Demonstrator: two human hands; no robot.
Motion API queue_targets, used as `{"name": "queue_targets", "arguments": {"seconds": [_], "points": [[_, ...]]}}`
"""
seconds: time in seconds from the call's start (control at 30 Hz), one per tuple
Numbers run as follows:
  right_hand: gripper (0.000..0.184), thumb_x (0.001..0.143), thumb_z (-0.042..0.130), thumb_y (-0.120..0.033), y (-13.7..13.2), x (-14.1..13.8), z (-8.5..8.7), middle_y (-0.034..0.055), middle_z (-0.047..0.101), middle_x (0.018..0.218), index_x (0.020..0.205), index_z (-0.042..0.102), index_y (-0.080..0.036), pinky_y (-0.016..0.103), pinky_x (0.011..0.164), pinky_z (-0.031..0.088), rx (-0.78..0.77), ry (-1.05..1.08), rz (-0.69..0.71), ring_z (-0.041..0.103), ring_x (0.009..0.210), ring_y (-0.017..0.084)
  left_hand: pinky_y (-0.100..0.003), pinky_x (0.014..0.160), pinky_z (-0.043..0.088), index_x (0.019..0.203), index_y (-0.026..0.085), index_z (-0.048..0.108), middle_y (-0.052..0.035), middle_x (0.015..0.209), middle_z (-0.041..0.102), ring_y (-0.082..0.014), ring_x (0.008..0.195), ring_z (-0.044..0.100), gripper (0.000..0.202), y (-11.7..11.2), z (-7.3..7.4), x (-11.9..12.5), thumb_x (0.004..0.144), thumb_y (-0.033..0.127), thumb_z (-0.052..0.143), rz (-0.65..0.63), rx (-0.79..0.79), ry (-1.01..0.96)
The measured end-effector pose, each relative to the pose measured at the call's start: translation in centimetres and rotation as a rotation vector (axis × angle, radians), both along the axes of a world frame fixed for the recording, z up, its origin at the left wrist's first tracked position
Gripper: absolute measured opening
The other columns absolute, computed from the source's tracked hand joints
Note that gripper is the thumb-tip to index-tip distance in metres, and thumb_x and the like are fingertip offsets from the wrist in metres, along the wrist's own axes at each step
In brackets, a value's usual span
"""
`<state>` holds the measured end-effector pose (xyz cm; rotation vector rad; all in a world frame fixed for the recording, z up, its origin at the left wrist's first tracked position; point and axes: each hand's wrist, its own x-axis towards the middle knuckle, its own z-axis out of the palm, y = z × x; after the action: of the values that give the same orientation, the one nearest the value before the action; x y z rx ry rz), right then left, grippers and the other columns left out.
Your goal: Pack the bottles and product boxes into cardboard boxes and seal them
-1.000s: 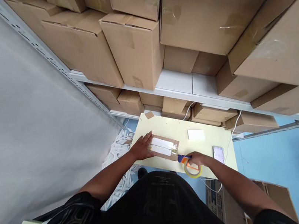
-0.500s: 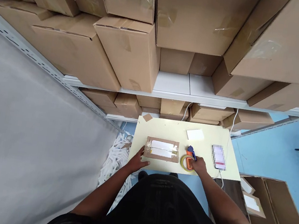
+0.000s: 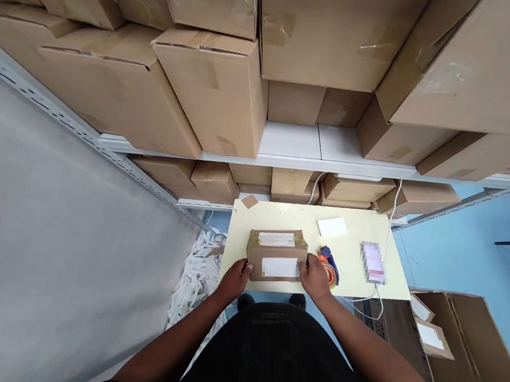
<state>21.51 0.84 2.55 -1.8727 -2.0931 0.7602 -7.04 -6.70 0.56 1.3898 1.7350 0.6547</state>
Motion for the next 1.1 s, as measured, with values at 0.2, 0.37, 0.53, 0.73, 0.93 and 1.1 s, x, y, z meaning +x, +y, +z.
{"name": "queue_targets", "arguments": {"seconds": [0.2,0.37,0.53,0.73,0.93,1.1], "points": [[0.033,0.102,0.043,-0.039,5.2,-1.8,1.8,0.0139,0.072,0.103,0.101,0.066,-0.016,0.031,0.080,0.042,-0.168,-0.080,-0.024,0.064,0.095,0.024,-0.033,0.076,0.044,0.085,0.020,0.060,-0.0084,0.088,0.069,-0.0238,0.085,0.066,0.032,3.2,1.5,0.6,0.102,0.042,0.045,0.009,-0.078,0.251],[0.033,0.096,0.044,-0.029,3.4,2.0,-0.2,0.0123,0.069,0.116,0.118,0.066,-0.018,0.032,0.091,0.046,-0.108,-0.020,-0.087,0.063,0.109,0.025,-0.034,0.080,0.046,0.102,0.019,0.065,-0.0102,0.098,0.072,-0.0253,0.092,0.068,0.028,3.6,1.2,0.5,0.100,0.042,0.048,0.036,-0.090,0.145],[0.059,0.084,0.066,-0.046,1.5,9.5,-3.4,0.0225,0.060,0.125,0.132,0.056,-0.013,0.046,0.093,0.049,-0.141,-0.303,-0.340,0.058,0.119,0.038,-0.036,0.086,0.050,0.109,0.021,0.067,-0.0085,0.104,0.073,-0.0251,0.095,0.068,0.028,1.5,2.6,-0.2,0.097,0.041,0.051,0.143,0.003,0.057],[0.039,0.090,0.060,-0.043,3.2,12.6,-6.4,0.0149,0.069,0.111,0.118,0.064,-0.015,0.034,0.083,0.051,-0.386,-0.151,-0.194,0.069,0.101,0.027,-0.033,0.088,0.050,0.101,0.024,0.070,-0.0053,0.100,0.073,-0.0243,0.097,0.067,0.025,0.5,7.0,3.4,0.097,0.040,0.052,-0.021,0.080,0.023],[0.050,0.091,0.050,-0.026,0.9,12.6,-5.4,0.0147,0.064,0.136,0.139,0.058,-0.016,0.038,0.109,0.047,-0.054,0.046,-0.100,0.061,0.125,0.027,-0.030,0.070,0.046,0.085,0.023,0.067,-0.0037,0.078,0.070,-0.0221,0.076,0.065,0.038,5.6,9.5,12.3,0.095,0.057,0.053,-0.085,-0.169,-0.089],[0.057,0.090,0.049,-0.022,-2.6,12.6,-3.1,0.0144,0.062,0.137,0.147,0.051,-0.018,0.050,0.113,0.046,0.145,0.237,0.044,0.058,0.128,0.029,-0.027,0.056,0.042,0.076,0.020,0.061,-0.0042,0.071,0.066,-0.0166,0.060,0.057,0.049,9.5,8.8,18.3,0.090,0.067,0.056,0.042,-0.466,-0.327]]}}
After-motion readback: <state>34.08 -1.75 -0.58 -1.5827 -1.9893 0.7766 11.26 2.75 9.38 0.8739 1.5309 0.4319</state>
